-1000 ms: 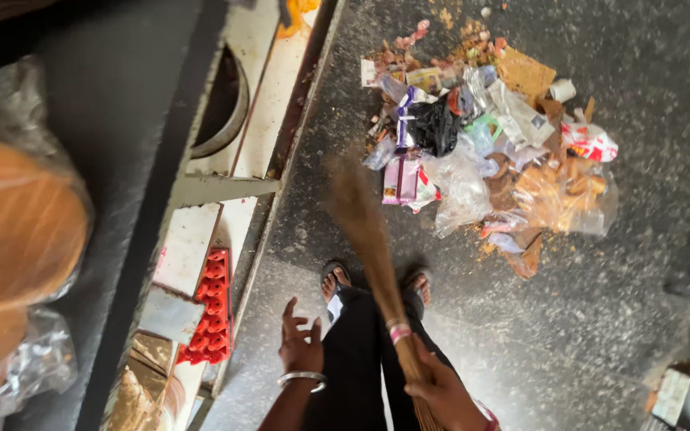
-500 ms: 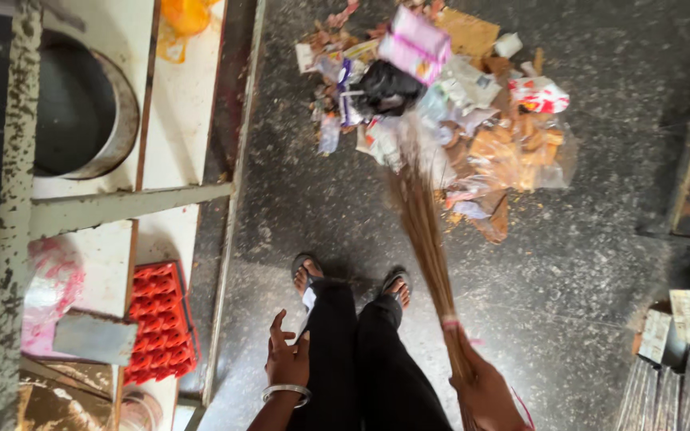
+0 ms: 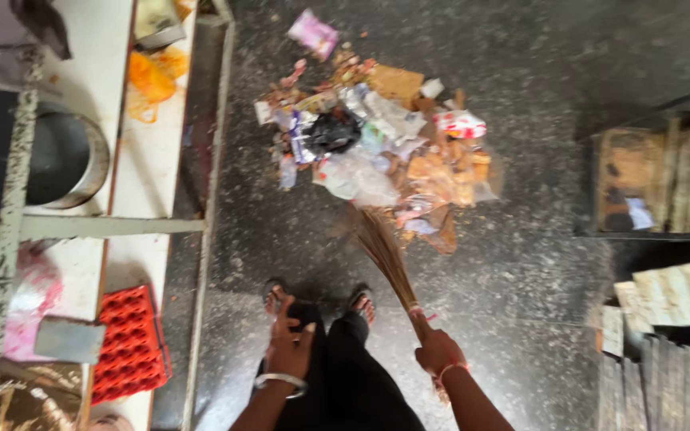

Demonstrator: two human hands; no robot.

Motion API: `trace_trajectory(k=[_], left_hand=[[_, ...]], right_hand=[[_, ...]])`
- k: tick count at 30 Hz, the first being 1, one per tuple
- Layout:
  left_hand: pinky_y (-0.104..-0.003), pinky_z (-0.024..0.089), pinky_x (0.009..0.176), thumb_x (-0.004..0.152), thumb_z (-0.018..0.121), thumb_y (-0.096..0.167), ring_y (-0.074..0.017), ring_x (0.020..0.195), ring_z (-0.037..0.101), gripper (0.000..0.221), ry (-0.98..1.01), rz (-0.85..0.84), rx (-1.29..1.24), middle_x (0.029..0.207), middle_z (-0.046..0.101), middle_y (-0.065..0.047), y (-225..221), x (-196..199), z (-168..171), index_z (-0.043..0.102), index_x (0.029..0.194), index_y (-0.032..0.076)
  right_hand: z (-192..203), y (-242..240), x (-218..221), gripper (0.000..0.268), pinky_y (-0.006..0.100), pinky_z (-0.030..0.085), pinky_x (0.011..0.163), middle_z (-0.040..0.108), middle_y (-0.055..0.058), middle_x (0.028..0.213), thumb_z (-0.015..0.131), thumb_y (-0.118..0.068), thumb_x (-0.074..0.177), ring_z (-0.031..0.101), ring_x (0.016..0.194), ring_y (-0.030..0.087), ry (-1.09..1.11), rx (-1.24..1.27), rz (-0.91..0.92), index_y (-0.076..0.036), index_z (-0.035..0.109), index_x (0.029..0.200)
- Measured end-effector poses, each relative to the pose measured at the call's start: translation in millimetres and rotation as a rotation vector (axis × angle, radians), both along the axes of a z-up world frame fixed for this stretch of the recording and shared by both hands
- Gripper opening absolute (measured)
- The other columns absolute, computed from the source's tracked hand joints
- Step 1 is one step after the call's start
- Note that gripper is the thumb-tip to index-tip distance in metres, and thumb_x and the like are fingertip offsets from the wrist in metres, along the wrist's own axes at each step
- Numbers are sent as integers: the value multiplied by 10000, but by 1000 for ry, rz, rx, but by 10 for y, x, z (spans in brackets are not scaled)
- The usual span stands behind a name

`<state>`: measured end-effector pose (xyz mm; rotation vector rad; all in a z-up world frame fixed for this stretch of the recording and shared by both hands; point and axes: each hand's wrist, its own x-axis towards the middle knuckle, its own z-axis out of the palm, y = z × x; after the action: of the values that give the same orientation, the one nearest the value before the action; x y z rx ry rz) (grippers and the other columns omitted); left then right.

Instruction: The person sweeps debris and trash across the floor into a pile using a broom made of tied twigs.

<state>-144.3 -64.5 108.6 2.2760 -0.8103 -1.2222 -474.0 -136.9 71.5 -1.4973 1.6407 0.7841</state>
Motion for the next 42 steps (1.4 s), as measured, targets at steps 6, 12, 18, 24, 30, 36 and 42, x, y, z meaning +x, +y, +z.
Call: trace_trajectory(k=[6,12,18,24,30,36,42], left_hand=[[-408,566,830,884,721,231,-242,971,713,733,-40,27,-143,1238,672,-106,-53,65,380,371,1528,254],[-392,603,828,915,696,296,-264,948,736,768,-70,-142,-20,1186,690,-101,-441,-105,764,296,1570,280],[-410,564,857,908,720,301,-232,965,728,741,-39,-244,-59,1154,687,-91,-356,-309,971,332,1539,279],[-406,583,860,883,729,266,-243,957,748,729,-12,-340,-83,1084,716,-117,-227,-85,1008,390,1528,295],[-434,637,695,883,698,248,-257,969,746,723,80,-306,-120,1191,649,-126,-683,-14,1361,374,1528,286],[-397,596,761,892,712,365,-264,933,753,739,65,-309,-297,1159,681,-141,-989,-68,1343,376,1542,258],[-404,599,737,876,708,380,-285,905,747,719,114,-304,-266,1132,686,-158,-925,-356,1235,414,1520,252]], right_hand=[[1133,346,-571,949,448,602,879,724,154,1089,591,-150,874,751,953,296,42,-49,-74,-496,106,1612],[638,1208,-1766,563,408,580,583,713,126,814,682,-224,885,694,642,273,125,-91,-677,-132,466,1397],[2,1425,-1806,159,410,397,405,534,109,613,680,-42,830,501,451,240,-296,72,-1371,-37,565,939],[-578,568,-992,155,396,429,448,557,94,637,681,-91,844,526,492,225,-258,95,-942,-34,578,945],[-184,101,-670,200,378,474,503,604,80,678,700,-148,844,572,548,206,-483,44,-959,-19,616,972],[296,852,-1295,208,351,448,463,571,63,664,698,-136,853,527,501,171,-699,-57,-1379,-47,603,1016],[288,1127,-1856,218,370,513,487,620,84,676,712,-61,823,600,535,220,-612,-181,-1595,-56,619,1020]])
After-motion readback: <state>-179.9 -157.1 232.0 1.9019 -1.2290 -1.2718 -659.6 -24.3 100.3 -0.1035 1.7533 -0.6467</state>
